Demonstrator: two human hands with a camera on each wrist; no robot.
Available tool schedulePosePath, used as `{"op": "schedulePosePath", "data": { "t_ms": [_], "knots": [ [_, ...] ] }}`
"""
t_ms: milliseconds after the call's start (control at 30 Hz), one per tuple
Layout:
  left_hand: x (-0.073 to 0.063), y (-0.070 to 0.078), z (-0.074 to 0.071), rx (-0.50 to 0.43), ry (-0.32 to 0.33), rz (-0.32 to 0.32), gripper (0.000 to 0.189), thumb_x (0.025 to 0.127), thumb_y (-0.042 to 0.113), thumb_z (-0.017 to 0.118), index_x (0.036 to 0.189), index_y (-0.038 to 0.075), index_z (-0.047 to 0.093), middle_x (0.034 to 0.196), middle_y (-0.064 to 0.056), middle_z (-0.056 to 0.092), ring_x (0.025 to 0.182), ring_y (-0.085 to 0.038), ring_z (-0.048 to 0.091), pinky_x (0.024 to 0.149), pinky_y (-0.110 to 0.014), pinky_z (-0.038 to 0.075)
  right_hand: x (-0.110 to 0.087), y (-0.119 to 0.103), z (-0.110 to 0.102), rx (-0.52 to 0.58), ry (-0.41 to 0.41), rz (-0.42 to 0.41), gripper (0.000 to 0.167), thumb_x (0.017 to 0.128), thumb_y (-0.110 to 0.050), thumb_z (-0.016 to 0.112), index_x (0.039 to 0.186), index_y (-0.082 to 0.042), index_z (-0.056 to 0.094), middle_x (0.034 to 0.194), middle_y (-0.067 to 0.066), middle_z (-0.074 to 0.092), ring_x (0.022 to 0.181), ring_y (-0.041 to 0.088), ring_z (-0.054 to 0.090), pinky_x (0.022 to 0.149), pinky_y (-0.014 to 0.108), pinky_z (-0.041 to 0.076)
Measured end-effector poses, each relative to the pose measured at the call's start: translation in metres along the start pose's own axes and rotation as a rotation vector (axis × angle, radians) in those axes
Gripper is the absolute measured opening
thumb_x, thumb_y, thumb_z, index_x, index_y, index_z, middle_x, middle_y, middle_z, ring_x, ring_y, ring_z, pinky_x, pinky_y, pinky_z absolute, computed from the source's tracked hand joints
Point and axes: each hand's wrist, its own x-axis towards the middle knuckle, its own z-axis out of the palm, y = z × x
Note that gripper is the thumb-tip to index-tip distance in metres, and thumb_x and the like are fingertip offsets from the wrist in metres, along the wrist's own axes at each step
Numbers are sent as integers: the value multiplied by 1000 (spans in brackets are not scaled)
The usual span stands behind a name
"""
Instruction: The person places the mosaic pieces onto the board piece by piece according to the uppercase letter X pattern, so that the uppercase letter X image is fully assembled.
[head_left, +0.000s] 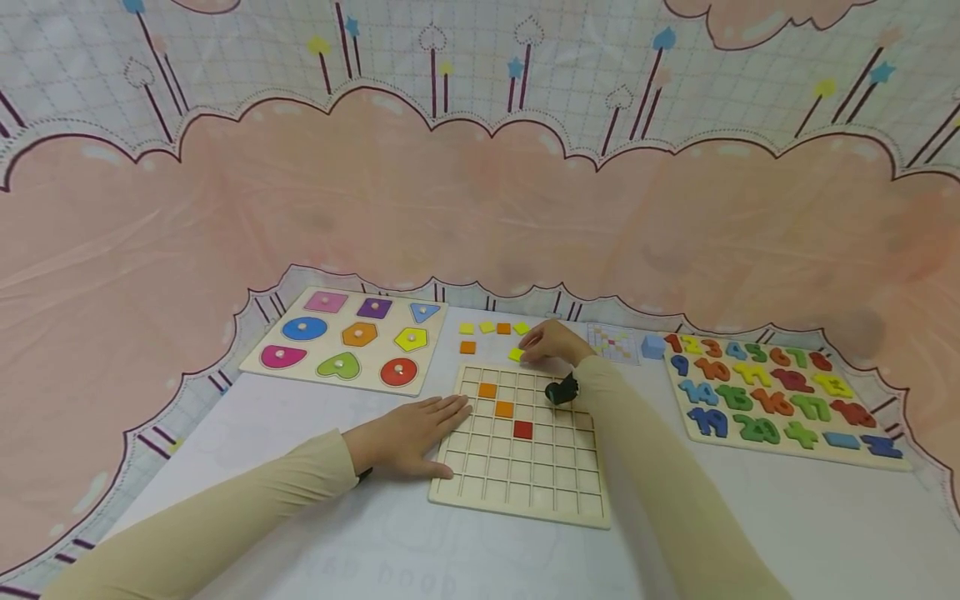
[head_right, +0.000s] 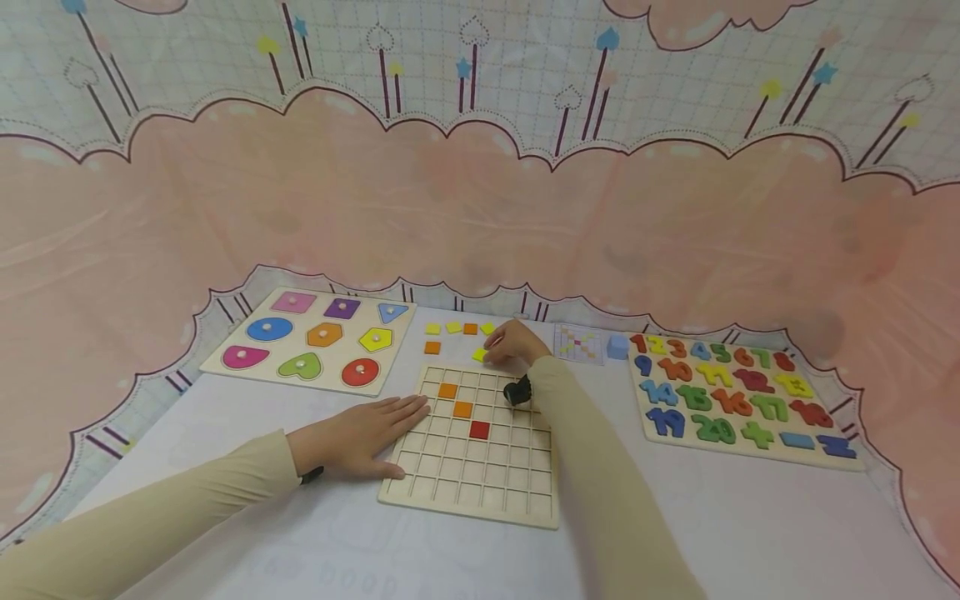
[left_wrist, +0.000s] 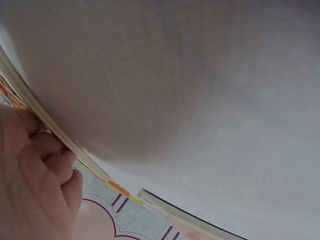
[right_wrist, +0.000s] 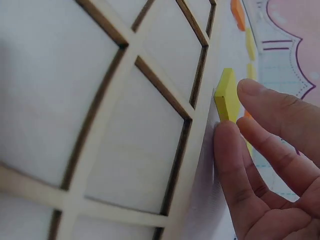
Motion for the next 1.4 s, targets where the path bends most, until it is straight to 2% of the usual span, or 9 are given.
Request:
{"op": "schedulePosePath", "data": {
  "t_ms": [200,300,667,967,1167,1400],
  "knots": [
    [1,1,0,-10,-5,-3,92,85,68,44,152,12,15,159,-5,16,147,-21,17,118,-38,23,4,-2,1,3,-34,-42,32,81,-10,73,111,0,68,107,13,69,84,13,57,88,28,50],
    [0,1,-1,-7,-4,-2,92,85,68,44,152,12,15,159,-5,16,147,-21,18,118,-37,23,5,-3,3,4,-30,-28,32,80,-8,73,111,-1,68,107,12,68,84,13,54,87,26,49],
    [-1,2,-1,-1,-3,-4,91,85,68,44,152,12,16,159,-5,16,147,-21,18,118,-38,23,8,-4,8,-20,30,-20,28,76,-3,75,104,1,70,92,8,67,75,10,52,70,20,47],
    [0,2,-2,-1,-6,-9,92,86,68,43,152,11,14,159,-5,15,147,-21,17,118,-38,23,10,-5,8,-27,52,-51,25,75,0,75,99,4,70,88,10,68,75,13,55,70,22,50],
    [-1,2,-3,-7,-12,-14,91,86,67,44,152,11,14,159,-5,14,147,-21,16,118,-38,22,8,-4,7,-19,51,-39,25,74,2,75,99,5,70,83,7,66,71,12,52,67,21,48],
    [-1,2,-3,-7,-11,-14,91,86,67,44,152,11,14,159,-5,15,147,-21,16,118,-37,22,7,-1,6,-20,44,-41,25,75,1,74,99,4,70,87,9,67,72,12,54,68,21,49]
  ]
}}
